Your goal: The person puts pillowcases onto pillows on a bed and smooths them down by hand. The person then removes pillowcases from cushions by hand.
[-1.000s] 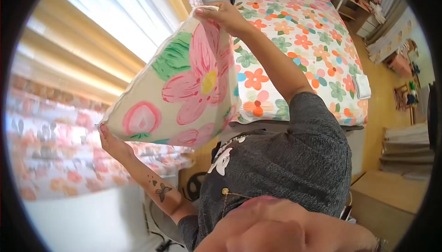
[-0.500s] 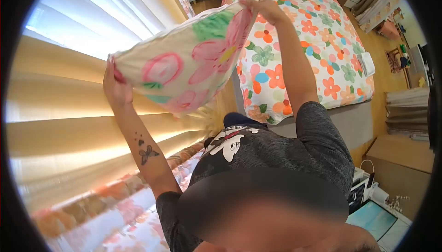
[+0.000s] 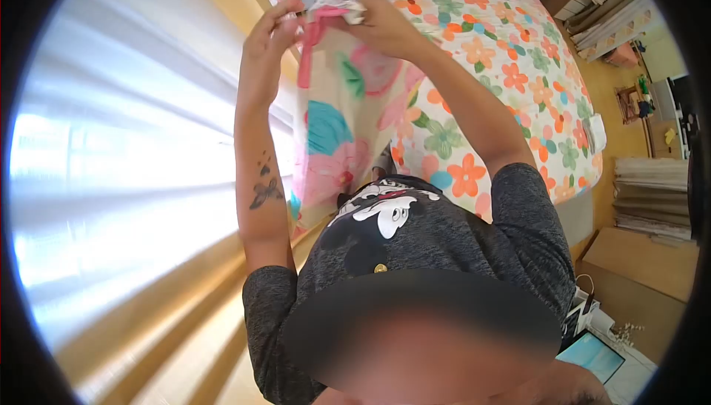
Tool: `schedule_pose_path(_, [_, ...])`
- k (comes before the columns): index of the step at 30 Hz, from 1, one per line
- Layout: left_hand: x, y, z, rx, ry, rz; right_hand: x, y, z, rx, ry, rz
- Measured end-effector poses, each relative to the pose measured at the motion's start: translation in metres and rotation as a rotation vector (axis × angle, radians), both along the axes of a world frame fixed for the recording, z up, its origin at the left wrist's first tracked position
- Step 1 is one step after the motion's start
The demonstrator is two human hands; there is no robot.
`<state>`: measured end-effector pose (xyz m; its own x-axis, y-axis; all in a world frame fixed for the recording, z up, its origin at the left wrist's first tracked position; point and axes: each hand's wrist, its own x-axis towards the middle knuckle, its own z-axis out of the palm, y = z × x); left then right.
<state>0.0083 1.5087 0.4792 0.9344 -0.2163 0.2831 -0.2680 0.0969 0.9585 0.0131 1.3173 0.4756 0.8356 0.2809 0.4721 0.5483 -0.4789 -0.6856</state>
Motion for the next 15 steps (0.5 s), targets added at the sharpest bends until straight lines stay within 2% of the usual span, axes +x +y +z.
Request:
schedule_pose_path(1, [0.009, 0.009, -0.008, -0.054, -0.048, -0.103, 0.013, -0.008, 0.002, 0.003, 0.008, 0.000])
schedule_pose_path(3, [0.017, 0.025, -0.033, 0.274, 0.088, -0.201, 0.040, -0.028, 0.021, 0.145, -0.004, -0.107])
schedule_pose_path(5, [0.037, 0.038, -0.096, 0.560, -0.052, -0.289, 0.057, -0.047, 0.048, 0.233, 0.170, -0.229])
schedule_pose_path(7, [0.052, 0.027, -0.133, 0.419, 0.212, -0.299, 0.088, -0.072, 0.059, 0.284, -0.102, -0.166])
schedule_pose_path(8, [0.071, 0.028, -0.158, 0.412, 0.211, -0.315, 0.102, -0.078, 0.063, 0.274, -0.101, -0.181])
schedule_pose_path(10, [0.119, 0.030, -0.199, 0.534, 0.105, -0.172, 0.129, -0.089, 0.069, 0.644, -0.254, -0.210])
schedule_pose_path(13, [0.210, 0.023, -0.230, 0.558, 0.072, -0.202, 0.182, -0.109, 0.080, 0.480, -0.561, -0.494])
schedule_pose_path(15, [0.277, 0.016, -0.251, 0.584, 0.021, -0.231, 0.227, -0.116, 0.099, 0.541, -0.673, -0.555])
